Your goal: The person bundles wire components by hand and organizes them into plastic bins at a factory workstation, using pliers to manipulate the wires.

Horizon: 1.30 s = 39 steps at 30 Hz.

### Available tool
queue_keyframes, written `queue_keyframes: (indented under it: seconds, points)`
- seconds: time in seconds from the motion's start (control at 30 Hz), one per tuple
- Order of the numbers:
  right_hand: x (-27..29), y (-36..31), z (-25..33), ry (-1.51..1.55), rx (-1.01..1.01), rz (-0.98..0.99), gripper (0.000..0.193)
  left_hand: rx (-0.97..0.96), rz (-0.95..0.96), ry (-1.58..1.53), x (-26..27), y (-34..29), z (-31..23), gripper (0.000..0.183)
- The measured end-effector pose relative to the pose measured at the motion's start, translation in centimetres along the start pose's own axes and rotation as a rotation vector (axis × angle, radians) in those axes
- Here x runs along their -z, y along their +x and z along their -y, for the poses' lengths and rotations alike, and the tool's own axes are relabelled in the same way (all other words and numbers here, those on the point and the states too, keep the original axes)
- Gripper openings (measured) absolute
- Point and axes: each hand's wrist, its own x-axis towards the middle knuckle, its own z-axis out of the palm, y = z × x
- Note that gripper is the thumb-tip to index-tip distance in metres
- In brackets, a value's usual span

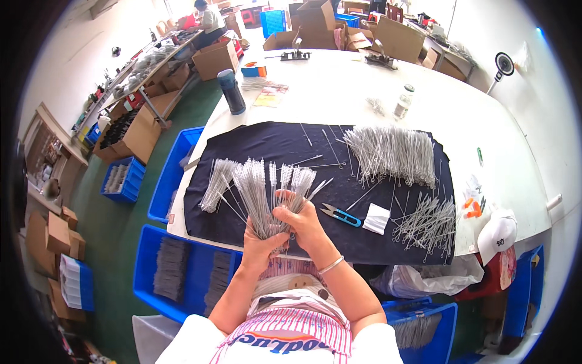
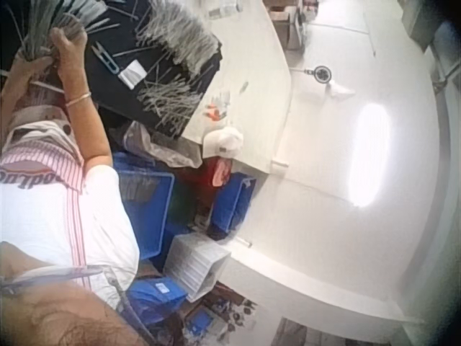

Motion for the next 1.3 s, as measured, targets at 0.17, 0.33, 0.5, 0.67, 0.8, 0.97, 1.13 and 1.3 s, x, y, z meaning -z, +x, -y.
queue_keyframes:
  seconds: [0.17,0.33,0.5,0.67,0.8,0.97,1.13,1.3]
  points:
    - [0.0,0.5,-0.6,0.089,-0.092,-0.05,0.019,0.075,-0.05,-0.067,0.3,-0.5,-0.4,0.048]
    - [0.2,0.7,-1.7,0.084,-0.03,-0.076,0.014,0.111,-0.105,-0.119,0.7,-0.7,0.0,0.045]
    - [0.1,0.7,-1.7,-0.046,0.044,-0.075,0.01,0.088,-0.085,-0.134,0.4,-0.8,0.2,0.046]
    - [-0.1,0.9,-1.7,-0.08,0.04,-0.125,0.011,0.088,-0.091,-0.155,0.5,-0.8,0.6,0.048]
    - [0.5,1.1,-2.5,-0.14,0.126,-0.159,0.01,0.084,-0.141,-0.158,0.6,-0.8,1.3,0.039]
    - [-0.9,0.7,-2.6,-0.217,0.153,-0.281,0.008,-0.025,-0.21,-0.165,0.2,-0.4,2.9,0.031]
    - [1.0,1.4,-4.5,-0.142,0.228,-0.452,0.01,-0.067,-0.272,-0.216,0.1,-0.6,3.5,0.033]
    - [1.0,1.2,-4.4,-0.096,0.251,-0.561,0.013,0.009,-0.185,-0.227,0.3,-0.3,3.0,0.037]
